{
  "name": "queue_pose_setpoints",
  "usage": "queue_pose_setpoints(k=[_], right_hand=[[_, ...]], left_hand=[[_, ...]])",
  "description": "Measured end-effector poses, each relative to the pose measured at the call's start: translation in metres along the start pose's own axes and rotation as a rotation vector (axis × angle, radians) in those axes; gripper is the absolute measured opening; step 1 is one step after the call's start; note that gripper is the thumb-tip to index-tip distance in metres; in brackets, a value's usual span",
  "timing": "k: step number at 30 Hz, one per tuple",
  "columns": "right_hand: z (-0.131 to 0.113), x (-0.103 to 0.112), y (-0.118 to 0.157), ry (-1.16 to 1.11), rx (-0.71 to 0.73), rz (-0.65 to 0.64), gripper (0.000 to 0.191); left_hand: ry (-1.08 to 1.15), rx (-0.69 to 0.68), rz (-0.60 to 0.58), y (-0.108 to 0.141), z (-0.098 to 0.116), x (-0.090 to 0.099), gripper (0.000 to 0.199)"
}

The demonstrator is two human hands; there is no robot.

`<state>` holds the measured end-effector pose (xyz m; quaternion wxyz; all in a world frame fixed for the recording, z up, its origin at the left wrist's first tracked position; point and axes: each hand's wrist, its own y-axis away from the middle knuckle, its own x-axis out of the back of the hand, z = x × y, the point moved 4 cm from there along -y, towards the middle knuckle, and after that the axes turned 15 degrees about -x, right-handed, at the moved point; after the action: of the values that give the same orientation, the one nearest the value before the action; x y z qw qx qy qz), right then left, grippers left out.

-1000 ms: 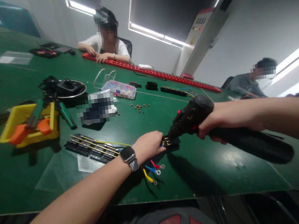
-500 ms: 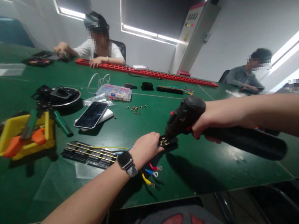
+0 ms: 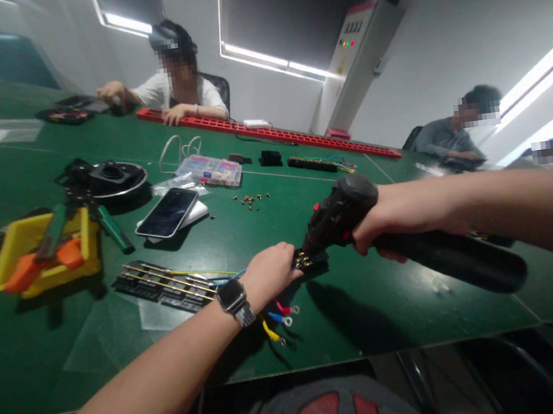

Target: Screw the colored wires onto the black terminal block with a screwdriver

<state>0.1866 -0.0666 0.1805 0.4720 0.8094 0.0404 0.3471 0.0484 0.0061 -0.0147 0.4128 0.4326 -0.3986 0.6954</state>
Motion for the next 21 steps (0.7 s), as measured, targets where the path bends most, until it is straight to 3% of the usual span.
queue_pose_setpoints(k=[12,21], right_hand=[[0.0007,0.0001,0.0014,0.014,-0.045,0.016,0.014],[0.0013,-0.0005,0.0,0.011,0.01,-0.019,0.018]], left_hand=[[0.015,-0.024,0.016,0.0009,-0.003,-0.0014,0.036],[0.035,-0.003,-0.001,0.0009,0.0003,0.0057,0.034]])
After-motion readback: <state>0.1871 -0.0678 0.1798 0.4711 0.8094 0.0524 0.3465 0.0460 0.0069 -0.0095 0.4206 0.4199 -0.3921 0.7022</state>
